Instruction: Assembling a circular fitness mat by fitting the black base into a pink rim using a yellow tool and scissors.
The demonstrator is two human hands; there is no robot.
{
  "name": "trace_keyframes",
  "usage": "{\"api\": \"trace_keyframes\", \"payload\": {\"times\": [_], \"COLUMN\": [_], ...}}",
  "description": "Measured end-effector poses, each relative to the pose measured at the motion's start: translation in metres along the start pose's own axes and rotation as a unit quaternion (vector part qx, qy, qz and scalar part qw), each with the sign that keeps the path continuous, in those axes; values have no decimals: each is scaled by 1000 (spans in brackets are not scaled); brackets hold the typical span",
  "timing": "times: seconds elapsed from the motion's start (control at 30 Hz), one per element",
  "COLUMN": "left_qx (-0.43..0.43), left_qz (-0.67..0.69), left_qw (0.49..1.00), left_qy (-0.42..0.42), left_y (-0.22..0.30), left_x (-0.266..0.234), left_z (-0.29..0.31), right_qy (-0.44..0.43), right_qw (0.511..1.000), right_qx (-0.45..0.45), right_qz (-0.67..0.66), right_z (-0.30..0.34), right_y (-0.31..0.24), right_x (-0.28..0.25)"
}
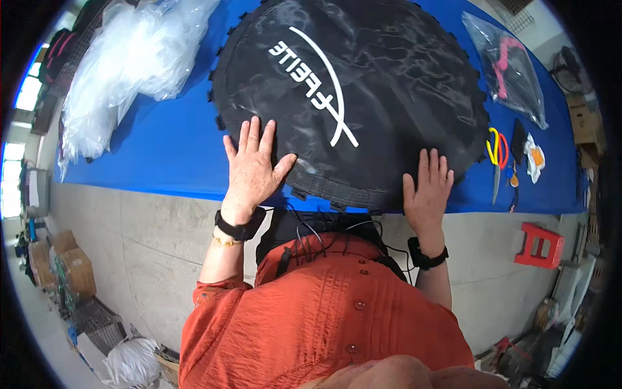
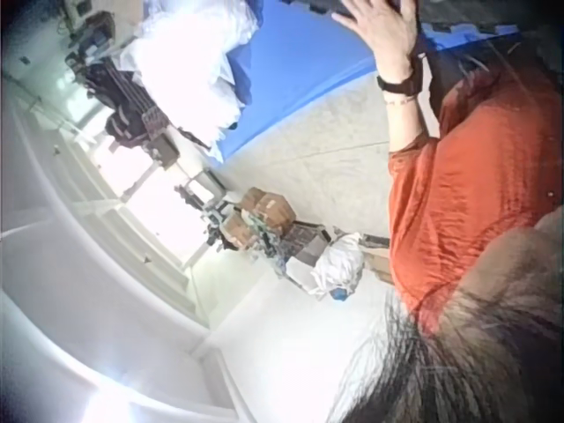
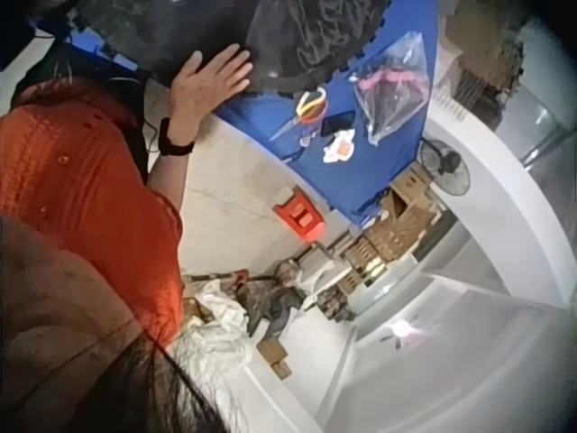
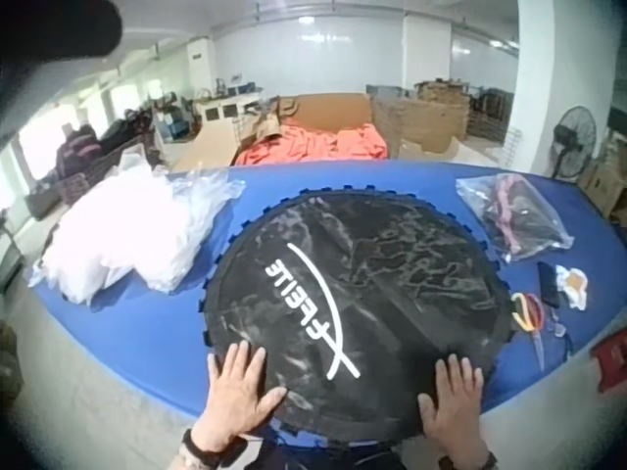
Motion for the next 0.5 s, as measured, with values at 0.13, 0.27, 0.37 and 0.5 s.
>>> {"api": "trace_keyframes", "payload": {"times": [0.13,0.27,0.37,0.5], "left_qx": [109,206,227,239], "left_qz": [52,113,115,111], "left_qw": [992,972,967,964], "left_qy": [35,-3,-15,-28], "left_y": [43,86,93,95], "left_x": [-13,-17,-14,-10], "left_z": [15,32,34,35], "right_qy": [25,32,45,52], "right_qw": [1000,999,999,998], "right_qx": [-12,-12,-14,-9], "right_qz": [0,31,23,16], "right_z": [0,0,0,1], "right_y": [-2,-4,-5,-6], "right_x": [0,-1,-5,-8]}}
Point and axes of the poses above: each hand's wrist, its own z-axis away from the middle knuckle, its own x-axis out of the palm, y = z × x, the point moved 10 cm from there along -z, towards the middle knuckle, and after that the axes turned 7 degrees about -z, right-handed, at the moved point
